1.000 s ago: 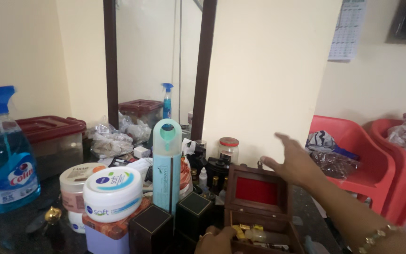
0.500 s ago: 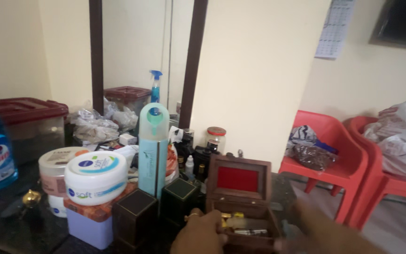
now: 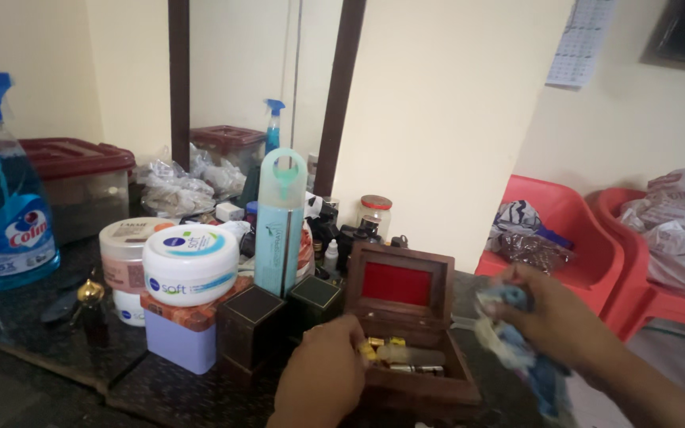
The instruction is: The person wipes the exterior and interior of a small wooden box and a black rectangular box using a cloth. They open and close the wooden box, wipe its red-lined interior, and then wipe the black box before placing it on the counter.
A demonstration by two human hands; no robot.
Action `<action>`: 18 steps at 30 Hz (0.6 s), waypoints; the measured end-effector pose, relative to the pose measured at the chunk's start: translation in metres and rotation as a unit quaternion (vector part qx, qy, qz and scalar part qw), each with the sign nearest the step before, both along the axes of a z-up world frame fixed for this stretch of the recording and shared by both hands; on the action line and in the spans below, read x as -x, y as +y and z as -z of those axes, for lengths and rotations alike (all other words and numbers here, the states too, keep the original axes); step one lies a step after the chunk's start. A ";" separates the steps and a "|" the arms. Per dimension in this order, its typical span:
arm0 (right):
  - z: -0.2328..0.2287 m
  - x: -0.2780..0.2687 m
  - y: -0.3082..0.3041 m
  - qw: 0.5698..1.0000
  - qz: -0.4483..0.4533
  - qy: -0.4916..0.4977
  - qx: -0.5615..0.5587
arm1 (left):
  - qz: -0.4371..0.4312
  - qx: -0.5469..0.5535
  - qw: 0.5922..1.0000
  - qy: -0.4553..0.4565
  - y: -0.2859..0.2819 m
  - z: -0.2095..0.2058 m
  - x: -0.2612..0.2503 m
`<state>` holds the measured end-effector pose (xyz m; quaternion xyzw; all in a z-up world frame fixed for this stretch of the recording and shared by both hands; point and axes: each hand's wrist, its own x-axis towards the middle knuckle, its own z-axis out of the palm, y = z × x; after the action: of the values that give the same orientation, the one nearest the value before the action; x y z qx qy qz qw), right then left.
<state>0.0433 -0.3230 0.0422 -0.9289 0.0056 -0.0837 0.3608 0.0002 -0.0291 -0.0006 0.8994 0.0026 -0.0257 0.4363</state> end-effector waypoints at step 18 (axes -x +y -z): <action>0.080 -0.058 0.168 0.953 -0.157 -0.134 0.224 | -0.085 0.062 0.993 -0.051 0.004 0.043 -0.024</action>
<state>0.1017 -0.1551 -0.0376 -0.9553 -0.2072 -0.1491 0.1493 0.0240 -0.0248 -0.0436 0.8673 0.0554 0.0576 0.4913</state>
